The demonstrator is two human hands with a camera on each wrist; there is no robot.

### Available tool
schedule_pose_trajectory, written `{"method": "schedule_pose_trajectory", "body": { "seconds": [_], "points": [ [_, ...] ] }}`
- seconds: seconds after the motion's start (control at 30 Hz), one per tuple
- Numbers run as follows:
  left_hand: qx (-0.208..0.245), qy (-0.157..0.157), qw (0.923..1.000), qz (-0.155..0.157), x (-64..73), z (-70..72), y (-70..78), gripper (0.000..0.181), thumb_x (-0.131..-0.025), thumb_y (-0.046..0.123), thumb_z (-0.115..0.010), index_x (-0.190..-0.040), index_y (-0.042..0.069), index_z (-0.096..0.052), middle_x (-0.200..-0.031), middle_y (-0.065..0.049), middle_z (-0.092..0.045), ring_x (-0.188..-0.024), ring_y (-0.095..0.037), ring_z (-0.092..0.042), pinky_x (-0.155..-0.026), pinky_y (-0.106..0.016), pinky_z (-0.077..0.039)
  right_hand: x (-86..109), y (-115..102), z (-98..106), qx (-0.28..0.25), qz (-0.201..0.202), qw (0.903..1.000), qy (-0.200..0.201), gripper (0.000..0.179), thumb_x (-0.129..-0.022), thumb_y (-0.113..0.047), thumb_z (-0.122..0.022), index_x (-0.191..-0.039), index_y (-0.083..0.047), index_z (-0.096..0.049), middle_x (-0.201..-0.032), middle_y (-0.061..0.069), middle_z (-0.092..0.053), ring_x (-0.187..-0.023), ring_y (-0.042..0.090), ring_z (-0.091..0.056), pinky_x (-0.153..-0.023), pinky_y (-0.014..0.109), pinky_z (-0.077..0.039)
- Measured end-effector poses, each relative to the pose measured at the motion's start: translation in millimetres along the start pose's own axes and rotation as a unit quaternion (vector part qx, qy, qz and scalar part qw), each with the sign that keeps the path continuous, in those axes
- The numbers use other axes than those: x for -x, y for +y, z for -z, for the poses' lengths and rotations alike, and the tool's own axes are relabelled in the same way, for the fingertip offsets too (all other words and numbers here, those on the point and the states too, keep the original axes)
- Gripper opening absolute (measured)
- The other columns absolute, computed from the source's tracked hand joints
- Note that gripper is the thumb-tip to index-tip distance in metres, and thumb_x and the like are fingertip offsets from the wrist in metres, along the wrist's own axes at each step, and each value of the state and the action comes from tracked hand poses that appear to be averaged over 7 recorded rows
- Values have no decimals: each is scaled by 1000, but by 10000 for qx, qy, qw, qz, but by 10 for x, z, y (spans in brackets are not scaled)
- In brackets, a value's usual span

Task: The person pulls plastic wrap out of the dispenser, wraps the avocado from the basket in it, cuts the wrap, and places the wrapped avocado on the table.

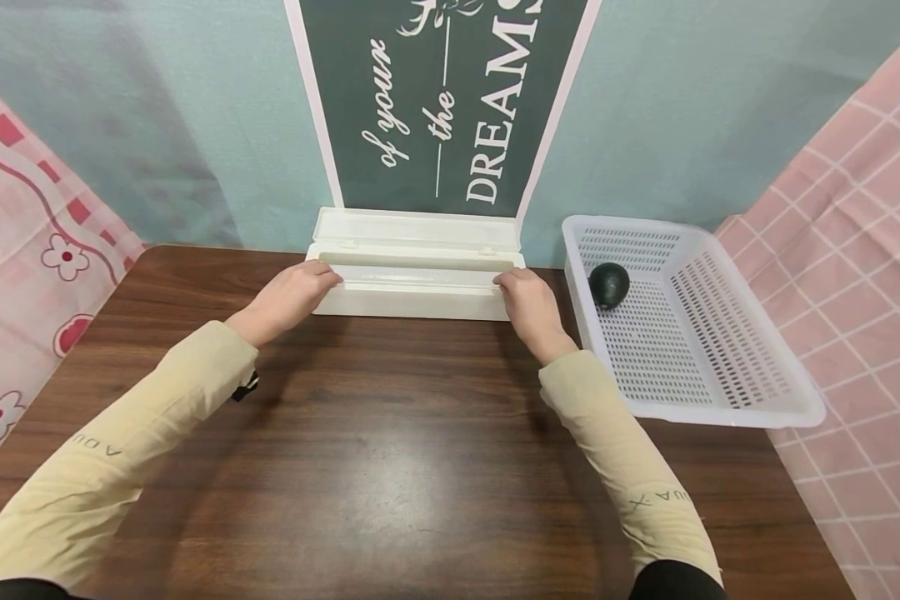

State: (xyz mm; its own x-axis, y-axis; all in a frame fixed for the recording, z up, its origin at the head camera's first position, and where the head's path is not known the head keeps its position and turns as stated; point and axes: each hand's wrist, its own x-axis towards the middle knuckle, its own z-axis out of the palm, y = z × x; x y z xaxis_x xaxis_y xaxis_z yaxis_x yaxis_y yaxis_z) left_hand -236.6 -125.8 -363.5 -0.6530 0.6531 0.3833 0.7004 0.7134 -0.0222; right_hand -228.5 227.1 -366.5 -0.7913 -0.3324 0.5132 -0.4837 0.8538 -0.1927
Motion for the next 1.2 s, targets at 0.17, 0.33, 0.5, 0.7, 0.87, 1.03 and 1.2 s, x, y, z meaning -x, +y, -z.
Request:
{"method": "schedule_pose_trajectory", "body": {
  "seconds": [0.17,0.33,0.5,0.7,0.87,1.03,1.2],
  "points": [
    [82,113,9999,-6,6,-8,-19,18,-82,-14,-54,-92,-4,-65,-87,-15,-61,-83,-28,-58,-69,-35,-50,8,-1,-2,53,2,10000,47,13,-83,6,-58,-90,2,-67,-86,16,-65,-84,31,-60,-75,42,-49],
    [127,212,9997,-47,12,2,-20,18,-81,-14,-56,-94,-5,-65,-89,-16,-62,-85,-28,-58,-72,-36,-51,29,9,9,34,-39,10000,47,13,-84,5,-58,-91,1,-68,-88,16,-66,-86,30,-60,-76,42,-49],
    [117,194,9997,-92,18,32,-15,19,-82,-14,-55,-94,-5,-66,-89,-16,-62,-84,-28,-58,-72,-35,-51,52,13,19,-11,-98,9999,59,13,-84,5,-59,-92,1,-68,-90,16,-67,-88,30,-60,-78,42,-49],
    [162,352,9991,-143,27,69,-14,18,-83,-13,-53,-94,-5,-66,-89,-16,-63,-85,-28,-59,-73,-35,-51,53,0,36,-36,-72,9998,178,13,-82,6,-60,-91,1,-69,-90,15,-67,-88,29,-60,-78,41,-49],
    [220,544,9980,-219,35,64,-28,16,-84,-10,-54,-94,-5,-66,-88,-15,-63,-84,-28,-59,-73,-35,-51,63,-17,55,-23,-133,9997,198,14,-83,5,-60,-91,0,-69,-91,14,-67,-88,29,-60,-78,41,-49],
    [204,643,9972,-313,53,51,-42,15,-84,-10,-54,-93,-5,-66,-86,-15,-62,-81,-28,-59,-71,-34,-51,87,-23,51,-10,-105,9997,218,13,-83,5,-60,-91,0,-69,-90,14,-68,-88,29,-61,-77,41,-49],
    [196,745,9962,-402,59,47,-50,14,-84,-10,-56,-92,-5,-66,-84,-15,-62,-79,-27,-58,-69,-34,-51,103,-27,56,-57,53,9993,370,13,-82,7,-60,-89,1,-69,-88,14,-68,-86,29,-61,-77,41,-49]
  ]
}}
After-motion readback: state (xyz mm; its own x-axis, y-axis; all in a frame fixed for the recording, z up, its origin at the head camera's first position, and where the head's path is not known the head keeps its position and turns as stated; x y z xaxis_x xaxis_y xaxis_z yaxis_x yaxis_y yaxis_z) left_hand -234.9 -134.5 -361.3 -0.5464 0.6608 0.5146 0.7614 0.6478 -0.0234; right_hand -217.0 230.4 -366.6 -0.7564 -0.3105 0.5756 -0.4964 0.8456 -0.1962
